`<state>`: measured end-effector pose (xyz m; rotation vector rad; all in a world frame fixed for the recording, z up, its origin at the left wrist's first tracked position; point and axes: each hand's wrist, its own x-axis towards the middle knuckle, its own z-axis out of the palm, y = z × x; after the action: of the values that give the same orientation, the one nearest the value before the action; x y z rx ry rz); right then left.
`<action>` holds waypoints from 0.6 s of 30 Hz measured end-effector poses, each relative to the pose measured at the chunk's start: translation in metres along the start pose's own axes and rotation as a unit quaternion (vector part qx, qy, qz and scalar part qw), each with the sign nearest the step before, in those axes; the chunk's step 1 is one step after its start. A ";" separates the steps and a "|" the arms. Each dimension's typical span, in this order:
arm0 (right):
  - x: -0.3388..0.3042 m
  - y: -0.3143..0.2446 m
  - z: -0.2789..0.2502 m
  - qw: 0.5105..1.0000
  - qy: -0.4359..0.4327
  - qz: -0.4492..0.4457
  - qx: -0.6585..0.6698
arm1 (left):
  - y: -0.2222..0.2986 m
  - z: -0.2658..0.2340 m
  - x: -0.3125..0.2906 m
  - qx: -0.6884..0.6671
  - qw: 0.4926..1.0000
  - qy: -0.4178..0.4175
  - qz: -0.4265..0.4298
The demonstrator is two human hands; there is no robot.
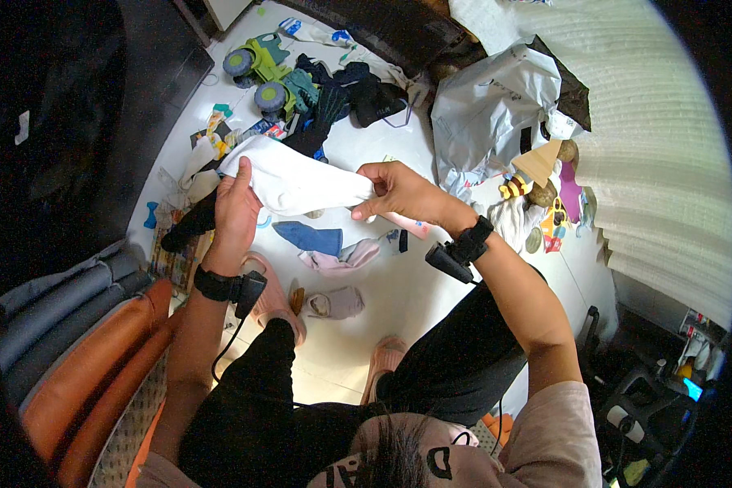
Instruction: The person unpacks a cardboard box and a plastic mailer, then sorts through small clothing items and accessories on the floor. They handle socks, underwear, and small garments one by one, placing them into piles.
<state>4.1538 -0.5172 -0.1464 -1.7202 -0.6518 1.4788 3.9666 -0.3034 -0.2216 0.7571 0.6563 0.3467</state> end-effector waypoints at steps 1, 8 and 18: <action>-0.001 0.001 -0.001 1.000 -0.009 -0.006 0.015 | -0.001 -0.003 0.000 0.010 1.000 0.013 0.006; -0.003 0.003 -0.008 0.998 -0.014 0.007 0.067 | 0.000 -0.016 0.004 0.012 0.999 0.050 0.007; -0.001 0.060 -0.039 0.997 0.041 0.068 -0.022 | -0.043 -0.019 -0.001 0.186 0.980 0.013 -0.070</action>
<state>4.1860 -0.5614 -0.1926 -1.8818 -0.5370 1.4875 3.9555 -0.3235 -0.2628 1.0560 0.8071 0.1044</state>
